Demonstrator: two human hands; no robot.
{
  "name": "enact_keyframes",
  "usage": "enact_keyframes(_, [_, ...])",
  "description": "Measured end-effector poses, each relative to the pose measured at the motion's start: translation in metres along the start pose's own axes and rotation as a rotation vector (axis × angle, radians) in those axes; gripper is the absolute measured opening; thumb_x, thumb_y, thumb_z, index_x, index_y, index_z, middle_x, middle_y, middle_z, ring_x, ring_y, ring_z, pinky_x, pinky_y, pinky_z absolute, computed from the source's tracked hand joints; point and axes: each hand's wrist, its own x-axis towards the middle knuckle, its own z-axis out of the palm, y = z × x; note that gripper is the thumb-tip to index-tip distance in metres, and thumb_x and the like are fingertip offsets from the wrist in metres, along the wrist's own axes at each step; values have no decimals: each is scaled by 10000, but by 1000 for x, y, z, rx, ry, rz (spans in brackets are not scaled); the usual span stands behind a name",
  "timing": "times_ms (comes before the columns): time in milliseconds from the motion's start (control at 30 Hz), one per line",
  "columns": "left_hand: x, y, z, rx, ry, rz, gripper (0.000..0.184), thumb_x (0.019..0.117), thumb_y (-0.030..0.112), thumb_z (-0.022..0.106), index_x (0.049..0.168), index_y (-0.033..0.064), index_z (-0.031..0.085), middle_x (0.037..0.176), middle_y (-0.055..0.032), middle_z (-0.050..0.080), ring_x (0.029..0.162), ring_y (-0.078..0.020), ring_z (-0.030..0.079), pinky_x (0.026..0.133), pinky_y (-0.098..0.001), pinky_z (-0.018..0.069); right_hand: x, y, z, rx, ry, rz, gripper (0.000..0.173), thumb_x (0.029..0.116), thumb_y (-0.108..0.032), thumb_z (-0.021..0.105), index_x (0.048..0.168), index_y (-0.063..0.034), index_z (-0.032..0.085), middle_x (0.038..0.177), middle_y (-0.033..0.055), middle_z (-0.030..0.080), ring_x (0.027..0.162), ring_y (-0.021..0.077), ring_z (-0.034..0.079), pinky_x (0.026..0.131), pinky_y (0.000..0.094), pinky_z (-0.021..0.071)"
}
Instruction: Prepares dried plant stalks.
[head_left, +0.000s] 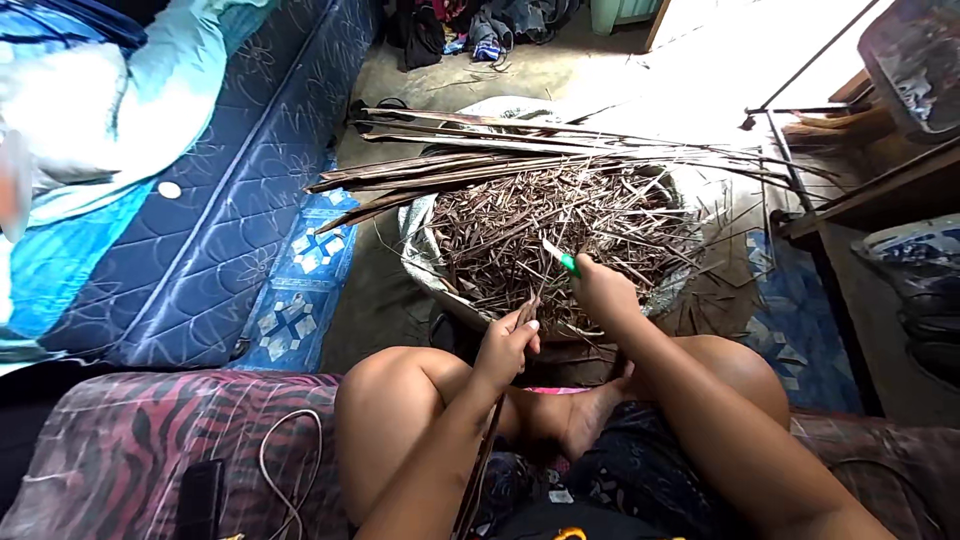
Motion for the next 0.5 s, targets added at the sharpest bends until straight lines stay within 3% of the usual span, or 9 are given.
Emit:
enact_keyframes(167, [2,-1,1,106,49,41,324,1072,84,465,1358,-44,547,675,38,559,458,-11,400,433,-177,345,-34,-13,8,-44,-82,-121,310,1065,-211,468,1270,-20,602,1091,243,711,1064,440,696,853,629,526])
enact_keyframes(233, [2,-1,2,319,95,67,386,1068,112,485,1429,-17,536,729,21,595,553,-34,480,544,-206,416,-41,-19,11,-89,-131,-108,305,1075,-201,453,1286,-26,585,1106,230,710,1080,423,698,860,602,534])
enact_keyframes(333, [-2,-2,6,644,124,33,472,1083,200,450,1551,139,464,1024,-95,717,774,-160,641,798,-354,531,-22,-9,-1,-77,-104,48,326,1094,-199,430,1341,-38,570,1193,242,690,1149,433,669,920,614,520])
enact_keyframes(433, [-4,-1,12,755,141,53,497,1084,203,435,1579,155,421,1354,-118,660,1054,-228,696,976,-431,519,-7,2,-11,-40,-83,105,319,1093,-236,431,1313,-62,582,1199,221,692,1162,403,668,935,603,509])
enact_keyframes(500, [-4,1,14,790,149,65,497,1085,206,435,1577,133,420,1463,-108,593,1221,-239,651,1066,-446,476,-20,-4,-8,-8,-139,5,331,1082,-238,451,1310,-46,594,1157,241,695,1121,430,674,911,629,514])
